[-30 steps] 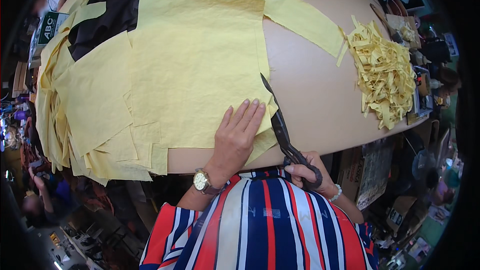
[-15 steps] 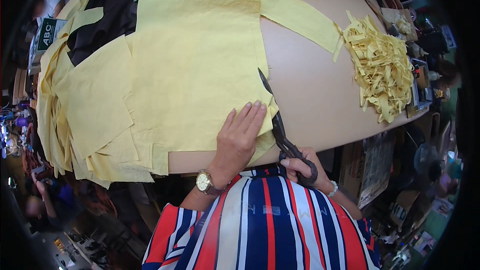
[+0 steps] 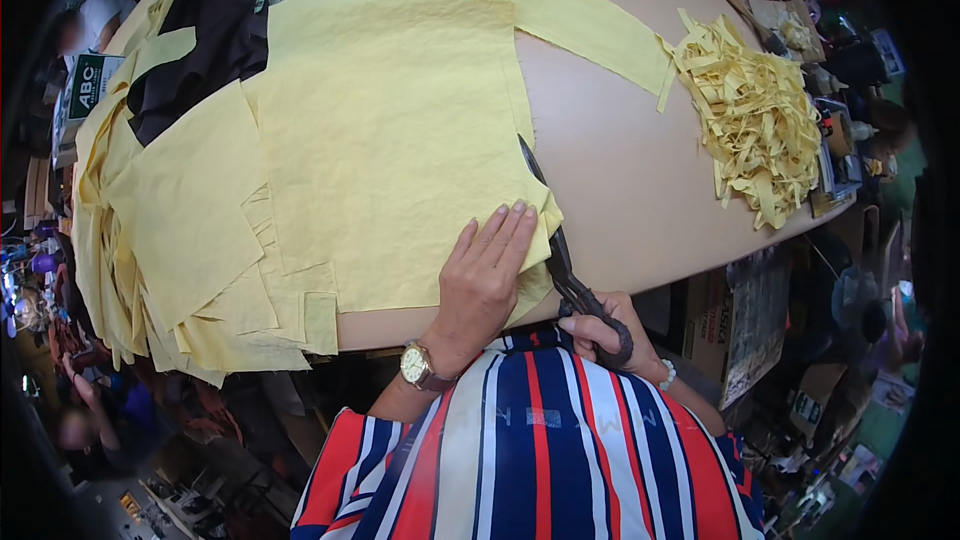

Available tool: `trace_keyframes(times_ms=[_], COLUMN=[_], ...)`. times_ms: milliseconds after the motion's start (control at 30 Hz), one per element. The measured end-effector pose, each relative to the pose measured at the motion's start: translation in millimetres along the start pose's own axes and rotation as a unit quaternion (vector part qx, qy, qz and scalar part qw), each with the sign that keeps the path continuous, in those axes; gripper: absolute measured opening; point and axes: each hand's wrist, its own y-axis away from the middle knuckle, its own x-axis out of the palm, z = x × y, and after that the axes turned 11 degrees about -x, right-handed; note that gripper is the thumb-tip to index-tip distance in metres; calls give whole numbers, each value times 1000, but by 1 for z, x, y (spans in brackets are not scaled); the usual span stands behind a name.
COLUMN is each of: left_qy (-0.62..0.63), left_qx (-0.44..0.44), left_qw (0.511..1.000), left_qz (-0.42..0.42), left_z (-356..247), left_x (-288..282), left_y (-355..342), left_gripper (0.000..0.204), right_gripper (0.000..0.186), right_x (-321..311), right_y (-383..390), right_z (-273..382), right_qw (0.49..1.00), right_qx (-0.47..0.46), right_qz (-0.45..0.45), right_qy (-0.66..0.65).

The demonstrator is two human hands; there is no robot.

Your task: The person trims and cuts yellow fabric pieces on a table using shears.

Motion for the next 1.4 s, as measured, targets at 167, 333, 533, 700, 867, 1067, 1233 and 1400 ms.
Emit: trace_keyframes(times_ms=[167,333,533,700,867,1067,1233,1400], left_qy=[33,46,55,64,80,91,119,123], left_qx=[2,13,12,12,23,20,1,5], left_qw=[999,999,998,998,996,995,993,992], left_qz=[-5,-4,-1,2,13,22,11,7], left_z=[-4,-7,-9,-8,-6,-6,-8,-8], left_x=[-3,-1,-1,-3,-6,-6,-8,-8], left_y=[0,2,2,2,2,2,3,4], left_gripper=[54,55,55,58,52,54,62,61], right_gripper=[18,19,18,18,20,22,23,23], right_x=[2,1,2,5,7,7,7,10], right_y=[-2,-3,-1,1,-6,-11,-8,-13], right_z=[-1,-3,-4,0,0,-2,-3,2], right_qw=[1000,997,999,999,998,997,998,997], right_qx=[-2,-10,-12,-13,-22,-31,-34,-37], right_qz=[-13,-25,-31,-30,-51,-55,-45,-58], right_qy=[-8,-66,-35,18,-27,-51,-12,-18])
